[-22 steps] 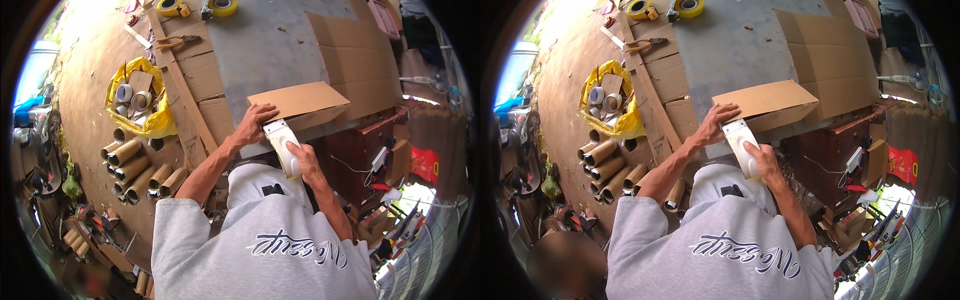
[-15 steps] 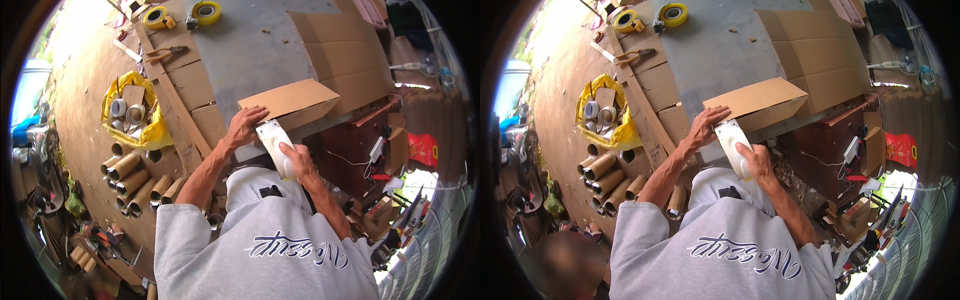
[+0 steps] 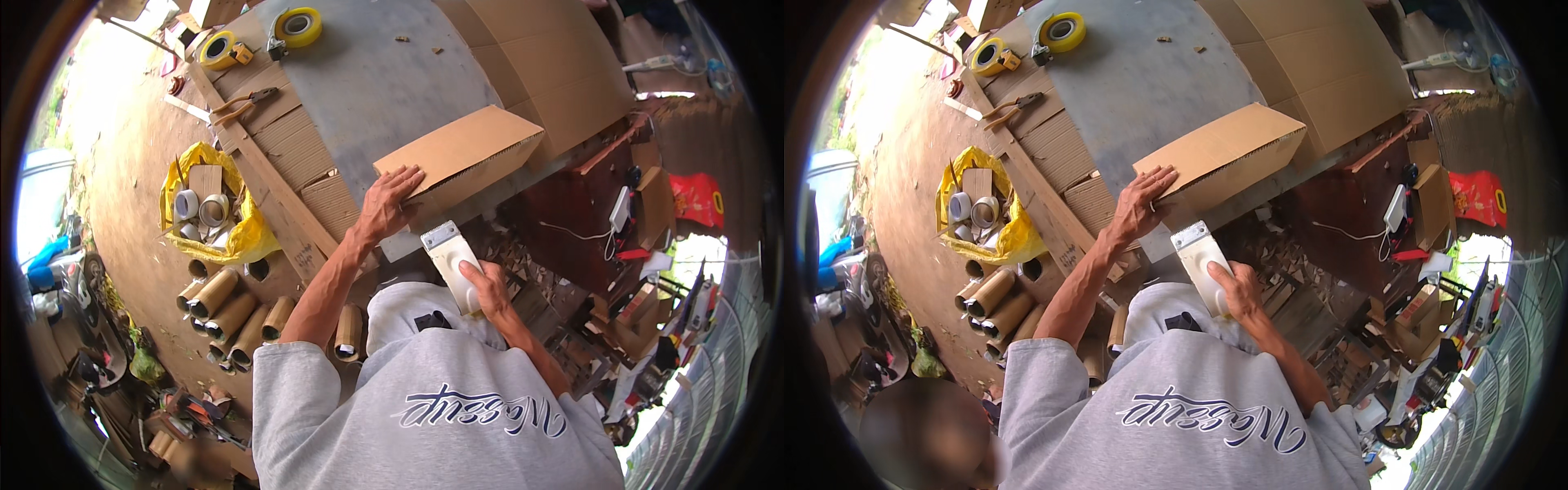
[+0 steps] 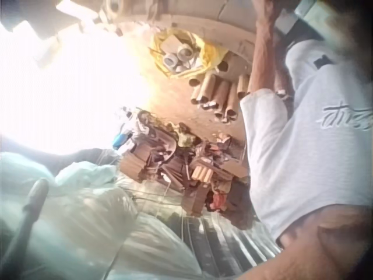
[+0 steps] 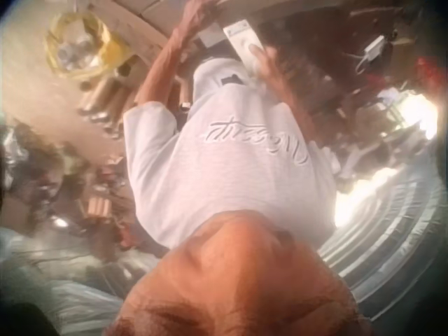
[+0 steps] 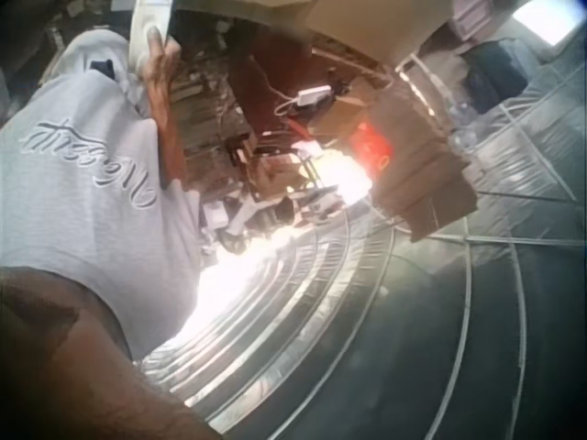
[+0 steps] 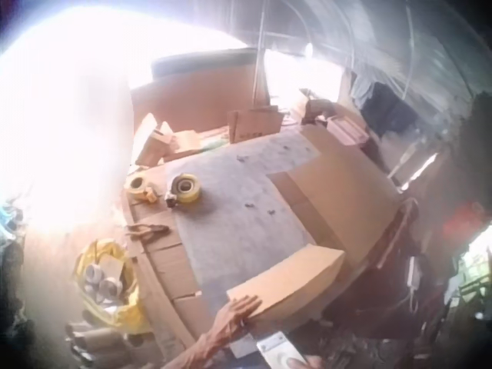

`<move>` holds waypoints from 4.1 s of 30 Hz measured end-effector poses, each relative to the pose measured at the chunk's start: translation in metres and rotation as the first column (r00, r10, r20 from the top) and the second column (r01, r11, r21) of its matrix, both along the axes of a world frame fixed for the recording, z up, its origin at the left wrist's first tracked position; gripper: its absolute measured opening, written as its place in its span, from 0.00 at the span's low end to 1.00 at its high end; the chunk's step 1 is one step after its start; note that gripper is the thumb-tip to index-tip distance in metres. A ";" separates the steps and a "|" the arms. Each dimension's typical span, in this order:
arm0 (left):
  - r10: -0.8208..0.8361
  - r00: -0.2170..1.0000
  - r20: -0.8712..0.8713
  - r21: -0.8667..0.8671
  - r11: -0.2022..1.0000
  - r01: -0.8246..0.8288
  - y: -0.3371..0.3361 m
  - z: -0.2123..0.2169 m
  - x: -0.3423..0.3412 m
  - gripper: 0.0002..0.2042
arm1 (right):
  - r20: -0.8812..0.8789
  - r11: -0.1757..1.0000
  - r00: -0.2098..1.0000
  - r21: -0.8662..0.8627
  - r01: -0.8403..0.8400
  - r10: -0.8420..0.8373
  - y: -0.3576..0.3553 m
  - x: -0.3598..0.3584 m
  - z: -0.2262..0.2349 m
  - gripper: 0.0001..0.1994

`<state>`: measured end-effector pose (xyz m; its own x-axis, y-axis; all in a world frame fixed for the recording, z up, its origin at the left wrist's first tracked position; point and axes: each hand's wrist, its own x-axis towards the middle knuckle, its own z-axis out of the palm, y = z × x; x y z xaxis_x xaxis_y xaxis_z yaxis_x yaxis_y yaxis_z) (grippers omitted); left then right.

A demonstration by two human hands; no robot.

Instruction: The person folds a large cardboard sheet into a box shape, uses a utility knife to cut along scored lines, and secures the box with a tape dispenser. The workspace is cluttered with cardboard tubes and other materials.

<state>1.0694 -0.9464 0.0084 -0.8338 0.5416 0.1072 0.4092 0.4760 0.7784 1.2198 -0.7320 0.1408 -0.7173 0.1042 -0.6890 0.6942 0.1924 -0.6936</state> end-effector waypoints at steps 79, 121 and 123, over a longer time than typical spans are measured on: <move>0.305 0.933 -0.192 0.018 0.951 -0.308 0.022 0.050 0.044 0.23 | -0.526 0.940 0.843 0.217 0.265 -0.116 0.020 0.089 -0.045 0.26; -0.166 0.748 0.643 0.472 0.855 -0.216 -0.093 -0.068 -0.098 0.09 | -0.237 0.843 0.972 0.521 0.132 -0.005 -0.200 0.001 -0.111 0.31; -0.211 0.763 0.611 0.498 0.852 -0.163 -0.085 -0.072 -0.108 0.10 | -0.214 0.814 0.977 0.563 0.141 -0.021 -0.204 -0.002 -0.123 0.32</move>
<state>0.9618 -1.0317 -0.0638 -0.7916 0.5858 -0.1735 -0.2516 -0.0539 0.9663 1.2175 -0.9362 0.0181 -0.7981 0.4991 -0.3375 0.5919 0.5447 -0.5941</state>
